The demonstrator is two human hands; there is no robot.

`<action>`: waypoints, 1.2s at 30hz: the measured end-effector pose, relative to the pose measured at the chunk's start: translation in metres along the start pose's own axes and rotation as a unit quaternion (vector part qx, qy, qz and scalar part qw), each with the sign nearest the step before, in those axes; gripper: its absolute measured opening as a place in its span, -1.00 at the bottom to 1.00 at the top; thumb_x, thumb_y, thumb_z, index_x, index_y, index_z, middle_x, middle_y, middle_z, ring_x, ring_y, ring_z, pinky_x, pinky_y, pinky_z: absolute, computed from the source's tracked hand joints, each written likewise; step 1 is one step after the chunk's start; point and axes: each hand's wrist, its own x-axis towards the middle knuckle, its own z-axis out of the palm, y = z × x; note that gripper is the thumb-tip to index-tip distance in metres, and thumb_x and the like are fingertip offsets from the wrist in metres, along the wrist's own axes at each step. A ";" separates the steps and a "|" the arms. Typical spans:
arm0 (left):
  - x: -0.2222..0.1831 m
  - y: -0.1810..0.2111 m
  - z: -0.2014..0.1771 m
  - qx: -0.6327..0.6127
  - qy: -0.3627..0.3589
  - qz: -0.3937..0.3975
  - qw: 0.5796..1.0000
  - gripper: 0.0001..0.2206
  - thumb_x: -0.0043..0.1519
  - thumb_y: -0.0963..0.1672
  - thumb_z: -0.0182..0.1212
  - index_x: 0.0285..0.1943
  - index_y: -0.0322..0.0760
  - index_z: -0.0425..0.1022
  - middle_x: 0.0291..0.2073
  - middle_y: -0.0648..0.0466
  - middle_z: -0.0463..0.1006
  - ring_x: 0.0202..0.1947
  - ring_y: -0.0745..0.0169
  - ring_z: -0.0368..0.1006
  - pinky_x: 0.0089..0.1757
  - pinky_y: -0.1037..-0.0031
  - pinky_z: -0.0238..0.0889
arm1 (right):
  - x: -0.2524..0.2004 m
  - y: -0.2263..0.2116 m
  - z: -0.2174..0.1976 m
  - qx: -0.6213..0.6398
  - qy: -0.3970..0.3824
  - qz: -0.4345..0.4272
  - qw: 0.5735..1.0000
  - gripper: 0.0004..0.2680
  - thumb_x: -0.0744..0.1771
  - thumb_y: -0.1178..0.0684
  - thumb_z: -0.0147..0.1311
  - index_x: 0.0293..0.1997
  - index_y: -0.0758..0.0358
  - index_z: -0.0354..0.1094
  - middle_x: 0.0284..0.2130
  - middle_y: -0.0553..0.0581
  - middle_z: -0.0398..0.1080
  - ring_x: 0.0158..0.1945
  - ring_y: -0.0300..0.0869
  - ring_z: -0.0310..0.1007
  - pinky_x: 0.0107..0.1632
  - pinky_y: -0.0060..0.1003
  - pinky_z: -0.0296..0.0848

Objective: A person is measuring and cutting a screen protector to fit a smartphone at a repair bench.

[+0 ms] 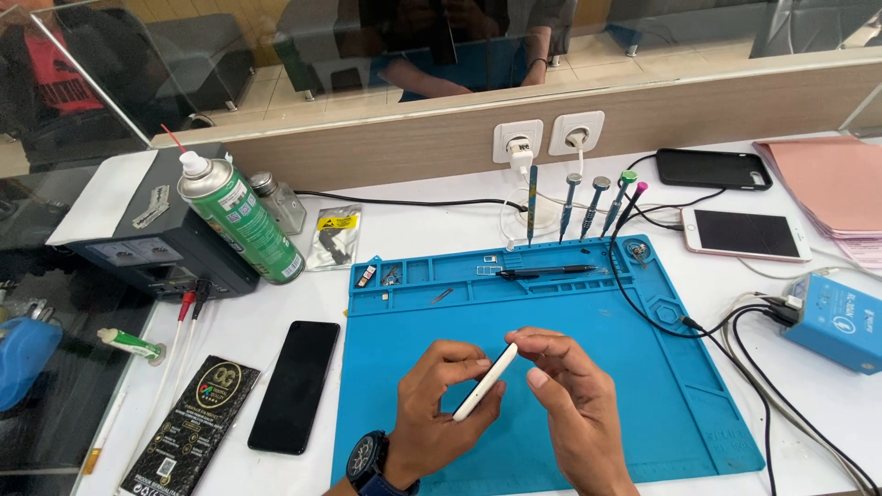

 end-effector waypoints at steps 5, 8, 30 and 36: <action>0.028 0.003 -0.008 -0.081 -0.084 -0.059 0.991 -0.70 0.41 -0.06 0.09 0.28 -0.18 0.32 0.14 -0.12 0.37 -0.06 0.01 0.48 -0.13 0.28 0.47 | 0.004 0.003 0.001 -0.041 -0.035 -0.059 0.997 -0.73 0.35 0.06 0.08 0.16 0.27 0.43 0.11 0.23 0.49 0.29 0.02 0.44 0.30 -0.09 0.49; 0.029 -0.016 -0.013 -0.196 -0.080 -0.204 0.956 -0.53 0.35 0.05 0.06 0.36 -0.25 0.36 0.19 -0.01 0.58 0.21 0.05 0.50 0.04 0.27 0.48 | 0.000 0.005 -0.010 -0.249 -0.078 -0.086 0.962 -0.61 0.32 0.01 0.17 0.32 0.08 0.32 0.29 0.10 0.38 0.39 -0.03 0.31 0.30 -0.01 0.41; 0.020 -0.051 -0.016 -0.385 0.072 -0.447 0.804 -0.23 0.07 0.01 0.09 0.57 -0.05 0.07 0.19 -0.44 0.52 0.16 -0.59 0.52 0.08 -0.19 0.38 | 0.066 -0.024 -0.302 -0.690 0.061 -0.029 0.721 -0.75 0.36 0.16 0.07 0.18 0.14 0.47 0.09 0.18 0.43 0.06 -0.01 0.38 0.05 -0.03 0.40; 0.027 -0.044 -0.016 -0.335 0.066 -0.483 0.807 -0.21 0.04 -0.01 0.06 0.59 0.00 0.06 0.20 -0.37 0.55 0.14 -0.45 0.56 0.08 -0.10 0.43 | 0.093 -0.018 -0.303 -0.746 0.011 0.086 0.661 -0.46 0.28 -0.37 0.09 0.29 0.17 0.29 0.23 0.30 0.35 0.27 0.18 0.34 0.21 0.14 0.34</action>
